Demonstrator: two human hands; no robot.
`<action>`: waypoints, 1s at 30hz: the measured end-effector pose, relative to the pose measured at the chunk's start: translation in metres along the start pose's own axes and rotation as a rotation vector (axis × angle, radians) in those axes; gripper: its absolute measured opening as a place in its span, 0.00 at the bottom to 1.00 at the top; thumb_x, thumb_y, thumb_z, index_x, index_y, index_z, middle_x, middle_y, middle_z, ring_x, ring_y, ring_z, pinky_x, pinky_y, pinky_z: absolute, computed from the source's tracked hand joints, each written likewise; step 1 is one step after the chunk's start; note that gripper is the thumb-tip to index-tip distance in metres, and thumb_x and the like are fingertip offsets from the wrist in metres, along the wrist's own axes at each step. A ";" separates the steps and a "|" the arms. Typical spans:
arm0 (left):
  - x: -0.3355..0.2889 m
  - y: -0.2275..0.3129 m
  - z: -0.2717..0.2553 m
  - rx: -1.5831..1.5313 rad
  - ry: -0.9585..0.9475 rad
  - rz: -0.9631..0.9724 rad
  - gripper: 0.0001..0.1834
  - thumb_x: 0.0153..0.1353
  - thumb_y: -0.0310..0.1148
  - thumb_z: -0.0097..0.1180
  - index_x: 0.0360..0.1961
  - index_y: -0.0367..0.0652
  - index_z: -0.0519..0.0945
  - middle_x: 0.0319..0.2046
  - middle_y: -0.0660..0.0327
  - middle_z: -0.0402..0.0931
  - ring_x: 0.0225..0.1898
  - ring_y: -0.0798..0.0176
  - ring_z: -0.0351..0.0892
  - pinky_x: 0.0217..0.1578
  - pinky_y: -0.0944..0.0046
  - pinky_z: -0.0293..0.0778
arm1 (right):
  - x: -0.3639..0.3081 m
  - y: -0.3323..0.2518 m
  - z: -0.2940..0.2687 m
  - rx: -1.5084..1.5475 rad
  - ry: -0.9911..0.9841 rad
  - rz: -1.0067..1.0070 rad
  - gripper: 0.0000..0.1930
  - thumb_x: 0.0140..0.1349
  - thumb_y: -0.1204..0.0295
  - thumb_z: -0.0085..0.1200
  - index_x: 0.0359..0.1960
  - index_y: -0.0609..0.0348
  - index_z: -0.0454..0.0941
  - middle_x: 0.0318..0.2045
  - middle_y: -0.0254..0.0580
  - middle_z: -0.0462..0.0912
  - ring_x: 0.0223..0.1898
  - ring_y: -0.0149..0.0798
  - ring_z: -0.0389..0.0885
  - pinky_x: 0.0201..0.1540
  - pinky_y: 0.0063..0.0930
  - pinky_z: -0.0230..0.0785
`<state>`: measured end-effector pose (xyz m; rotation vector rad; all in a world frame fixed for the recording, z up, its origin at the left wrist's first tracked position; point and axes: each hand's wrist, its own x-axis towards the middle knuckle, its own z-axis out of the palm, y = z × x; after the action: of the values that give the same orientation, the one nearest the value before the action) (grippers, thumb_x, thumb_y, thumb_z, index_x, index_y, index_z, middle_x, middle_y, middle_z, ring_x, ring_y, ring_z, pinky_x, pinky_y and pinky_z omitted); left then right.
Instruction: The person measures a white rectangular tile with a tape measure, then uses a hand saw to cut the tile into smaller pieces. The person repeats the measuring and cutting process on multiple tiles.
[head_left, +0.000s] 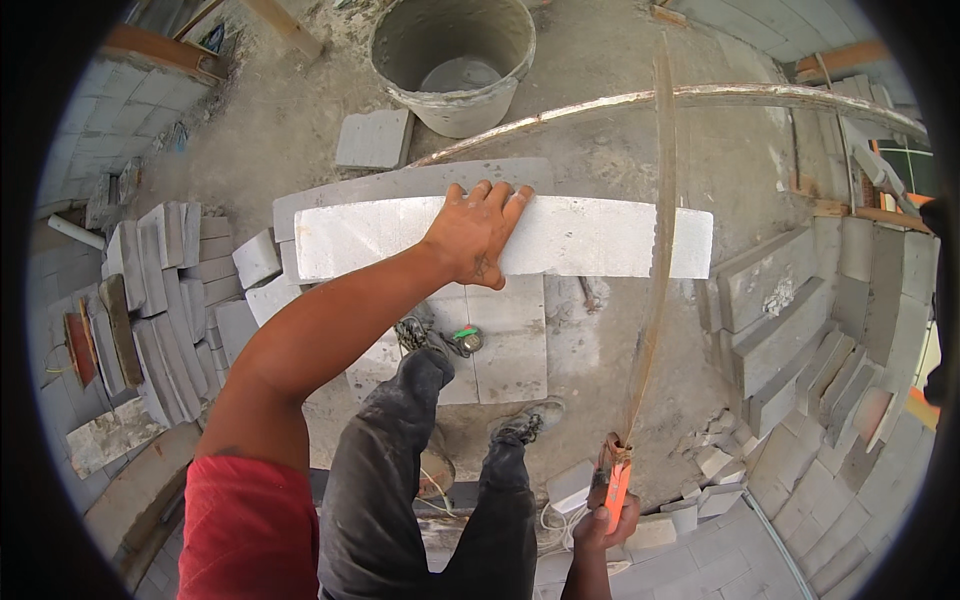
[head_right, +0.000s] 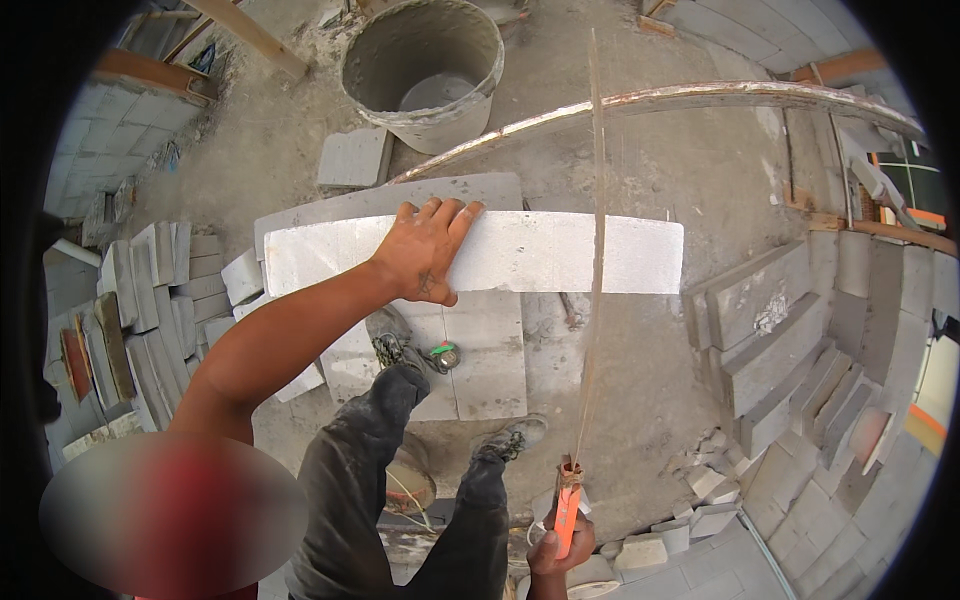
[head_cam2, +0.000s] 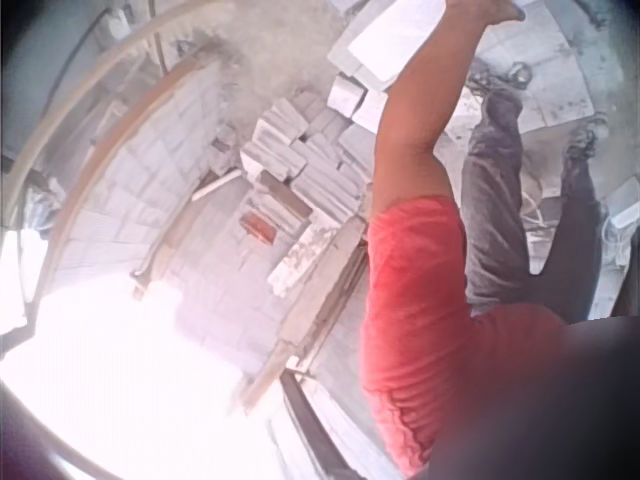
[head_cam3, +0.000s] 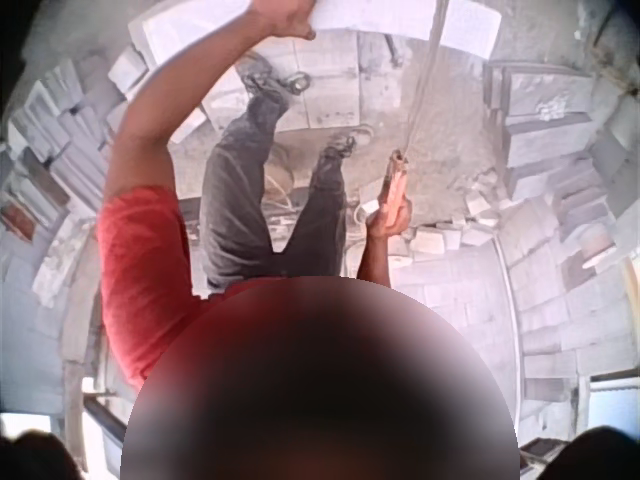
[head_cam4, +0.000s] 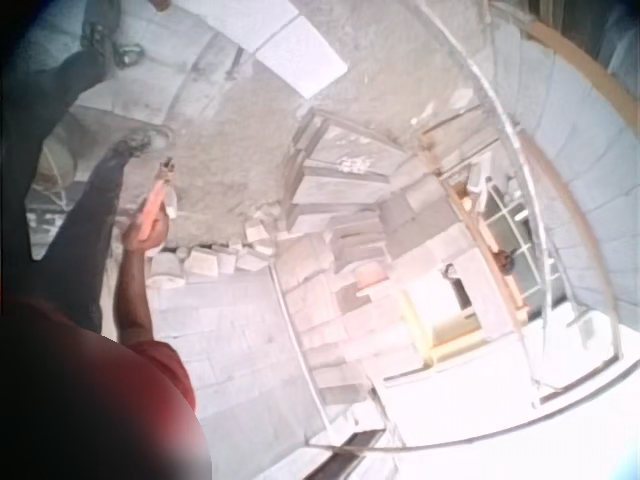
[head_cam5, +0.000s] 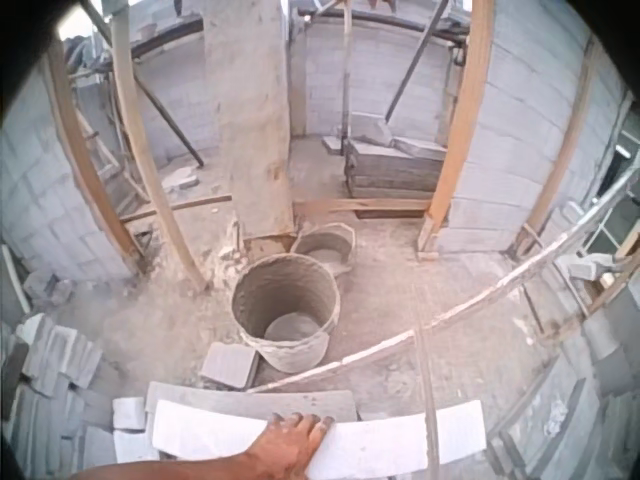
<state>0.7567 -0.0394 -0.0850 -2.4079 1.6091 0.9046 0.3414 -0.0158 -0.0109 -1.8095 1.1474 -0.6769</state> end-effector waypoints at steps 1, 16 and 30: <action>0.000 -0.001 0.001 -0.018 0.007 0.004 0.63 0.32 0.46 0.75 0.69 0.42 0.51 0.60 0.49 0.62 0.63 0.48 0.60 0.58 0.45 0.60 | 0.002 -0.003 0.006 0.029 -0.017 0.000 0.24 0.63 0.50 0.53 0.27 0.61 0.66 0.19 0.39 0.72 0.20 0.29 0.67 0.24 0.24 0.60; -0.006 0.024 0.004 0.173 -0.037 -0.161 0.70 0.33 0.40 0.75 0.72 0.41 0.38 0.70 0.48 0.45 0.72 0.44 0.45 0.67 0.35 0.49 | -0.064 -0.059 -0.056 0.059 0.241 0.337 0.17 0.59 0.58 0.52 0.24 0.60 0.73 0.18 0.40 0.75 0.19 0.34 0.72 0.23 0.26 0.63; -0.014 0.100 -0.003 0.207 -0.064 -0.199 0.71 0.26 0.34 0.80 0.68 0.37 0.42 0.59 0.49 0.54 0.64 0.44 0.55 0.60 0.37 0.57 | -0.302 0.040 -0.217 -0.596 0.469 1.269 0.17 0.58 0.61 0.53 0.26 0.66 0.73 0.22 0.60 0.77 0.27 0.62 0.78 0.31 0.48 0.67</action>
<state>0.6670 -0.0725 -0.0521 -2.3193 1.3392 0.7339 0.0226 0.1674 0.0588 -0.9316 2.6156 0.0538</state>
